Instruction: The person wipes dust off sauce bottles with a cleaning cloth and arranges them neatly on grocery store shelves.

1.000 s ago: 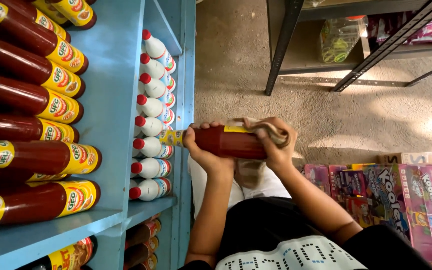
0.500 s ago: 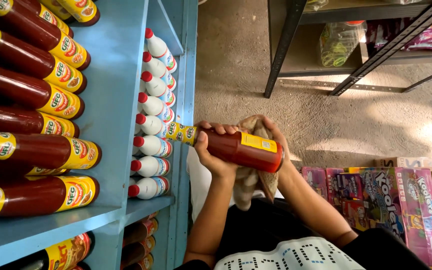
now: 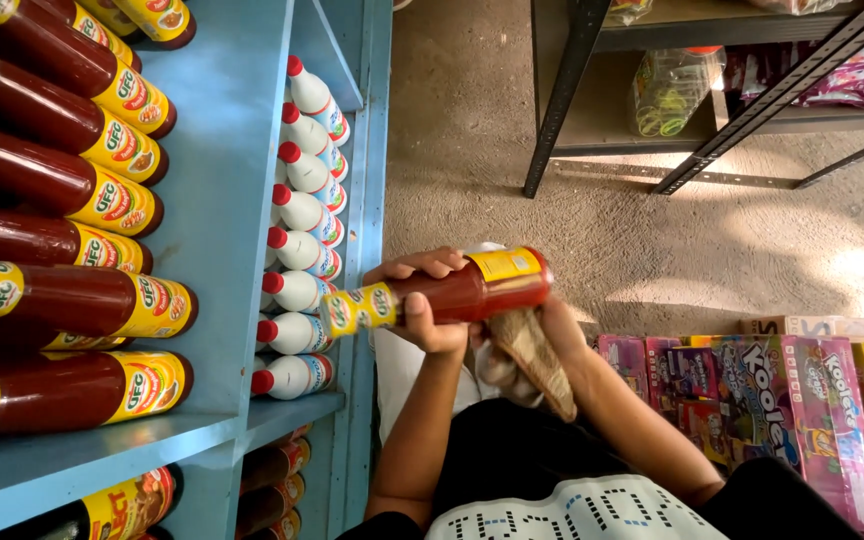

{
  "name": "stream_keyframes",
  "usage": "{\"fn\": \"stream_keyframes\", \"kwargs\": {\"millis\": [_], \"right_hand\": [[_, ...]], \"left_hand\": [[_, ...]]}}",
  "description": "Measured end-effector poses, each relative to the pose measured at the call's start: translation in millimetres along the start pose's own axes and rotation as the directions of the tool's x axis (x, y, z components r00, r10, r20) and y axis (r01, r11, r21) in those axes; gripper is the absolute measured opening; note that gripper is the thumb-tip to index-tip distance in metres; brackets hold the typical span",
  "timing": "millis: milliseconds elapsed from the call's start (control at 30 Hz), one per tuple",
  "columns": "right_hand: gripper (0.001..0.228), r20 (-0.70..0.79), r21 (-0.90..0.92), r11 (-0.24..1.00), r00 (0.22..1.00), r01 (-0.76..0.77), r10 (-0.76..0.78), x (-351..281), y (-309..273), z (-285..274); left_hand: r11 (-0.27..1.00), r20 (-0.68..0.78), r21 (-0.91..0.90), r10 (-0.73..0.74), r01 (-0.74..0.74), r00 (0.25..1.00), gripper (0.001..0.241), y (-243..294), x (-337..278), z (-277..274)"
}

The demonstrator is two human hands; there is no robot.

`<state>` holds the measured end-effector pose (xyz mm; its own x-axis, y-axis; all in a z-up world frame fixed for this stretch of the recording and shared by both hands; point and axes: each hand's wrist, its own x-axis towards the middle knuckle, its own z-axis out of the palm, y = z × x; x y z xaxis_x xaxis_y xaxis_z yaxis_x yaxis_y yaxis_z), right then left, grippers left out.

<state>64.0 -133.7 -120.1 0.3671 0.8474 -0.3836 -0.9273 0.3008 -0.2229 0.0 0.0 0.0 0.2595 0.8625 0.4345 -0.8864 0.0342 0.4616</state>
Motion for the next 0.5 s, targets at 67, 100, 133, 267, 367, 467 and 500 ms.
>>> {"fn": "stream_keyframes", "kwargs": {"millis": [67, 100, 133, 267, 367, 467, 500], "right_hand": [[0.057, -0.089, -0.06, 0.998, 0.996, -0.035, 0.03, -15, 1, 27], [0.064, 0.05, -0.032, 0.995, 0.994, -0.092, 0.093, -23, -3, 42], [0.071, 0.19, -0.013, 0.988, 0.97, -0.151, 0.151, -31, -6, 57], [0.066, -0.176, -0.059, 0.988, 0.976, -0.143, 0.13, -29, -8, 52], [0.062, -0.034, -0.258, 0.966, 0.999, -0.016, 0.008, -17, -6, -6], [0.056, -0.141, -0.533, 0.766, 0.854, 0.36, -0.5, -22, -14, 17], [0.058, -0.087, -0.531, 0.718, 0.814, 0.45, -0.575, -23, -15, 22]], "left_hand": [[0.997, 0.019, 0.02, 0.075, -0.075, 0.997, 0.039, 0, 2, -5], [0.981, 0.102, 0.15, 0.109, -0.124, 0.989, 0.038, 0, 2, -10], [0.945, 0.187, 0.272, 0.132, -0.18, 0.973, 0.036, 0, 2, -14], [0.93, 0.206, 0.329, 0.097, -0.162, 0.974, 0.034, 10, -6, -27], [0.906, 0.334, 0.368, 0.082, -0.21, 0.939, 0.031, 21, -2, -19], [0.767, 0.482, 0.52, 0.098, -0.375, 0.87, 0.027, 37, 0, -8], [0.691, 0.454, 0.664, -0.069, -0.286, 0.888, 0.025, 39, -3, -10]]}}
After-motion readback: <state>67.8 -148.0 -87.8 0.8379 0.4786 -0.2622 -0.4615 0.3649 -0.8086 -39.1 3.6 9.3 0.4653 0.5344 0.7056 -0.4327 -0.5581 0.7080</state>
